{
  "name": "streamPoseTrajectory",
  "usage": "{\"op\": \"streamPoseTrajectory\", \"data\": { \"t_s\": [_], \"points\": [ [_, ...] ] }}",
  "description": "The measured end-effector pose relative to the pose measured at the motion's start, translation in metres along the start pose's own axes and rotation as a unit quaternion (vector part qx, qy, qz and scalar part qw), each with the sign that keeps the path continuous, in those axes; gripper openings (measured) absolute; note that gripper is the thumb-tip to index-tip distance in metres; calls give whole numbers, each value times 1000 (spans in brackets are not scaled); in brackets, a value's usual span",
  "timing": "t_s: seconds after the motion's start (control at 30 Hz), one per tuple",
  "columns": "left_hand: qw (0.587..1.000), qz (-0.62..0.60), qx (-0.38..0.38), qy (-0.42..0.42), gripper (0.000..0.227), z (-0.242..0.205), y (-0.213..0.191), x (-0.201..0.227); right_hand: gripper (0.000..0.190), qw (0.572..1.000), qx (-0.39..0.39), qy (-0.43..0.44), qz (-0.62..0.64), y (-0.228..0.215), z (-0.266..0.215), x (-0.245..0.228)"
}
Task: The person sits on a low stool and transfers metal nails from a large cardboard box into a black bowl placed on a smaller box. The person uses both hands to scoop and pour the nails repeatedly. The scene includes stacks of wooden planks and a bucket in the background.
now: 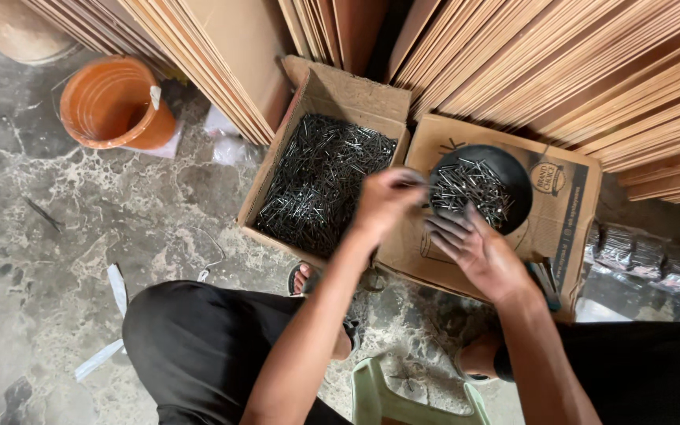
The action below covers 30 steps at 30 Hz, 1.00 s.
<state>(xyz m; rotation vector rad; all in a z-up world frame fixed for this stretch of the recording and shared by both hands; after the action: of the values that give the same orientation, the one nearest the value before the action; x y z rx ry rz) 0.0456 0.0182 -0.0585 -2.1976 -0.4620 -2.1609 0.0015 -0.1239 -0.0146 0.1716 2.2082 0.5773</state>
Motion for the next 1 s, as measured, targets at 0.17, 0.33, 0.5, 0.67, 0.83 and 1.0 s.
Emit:
{"op": "streamPoseTrajectory", "data": {
  "t_s": [0.17, 0.33, 0.5, 0.67, 0.83, 1.0],
  "points": [
    [958, 222, -155, 95, 23, -36, 53, 16, 30, 991, 37, -54, 117, -45, 21, 17],
    [864, 359, -219, 276, 18, -44, 67, 12, 21, 975, 106, -61, 185, -71, 26, 15],
    [943, 283, -95, 148, 14, -15, 31, 31, 40, 934, 48, -83, 344, -47, 6, -19],
    [942, 336, -14, 10, 24, -11, -35, -5, 61, 941, 10, -87, 327, -59, 12, -15],
    [902, 408, 27, -136, 26, -7, -115, -157, 74, 984, -11, -100, 145, -44, 6, -20],
    [907, 393, 80, -126, 23, -26, -157, -212, 46, 990, 140, 9, -31, -50, 0, -9]
  ]
}}
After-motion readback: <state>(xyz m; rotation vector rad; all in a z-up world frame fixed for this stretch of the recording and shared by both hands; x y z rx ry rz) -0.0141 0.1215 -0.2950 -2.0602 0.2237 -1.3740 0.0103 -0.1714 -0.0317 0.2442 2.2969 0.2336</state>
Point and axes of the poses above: each hand's wrist, its own z-axis towards the middle knuckle, its own y-axis out of the palm, x = y × z, the point moved 5 cm from there along z, towards the middle knuckle
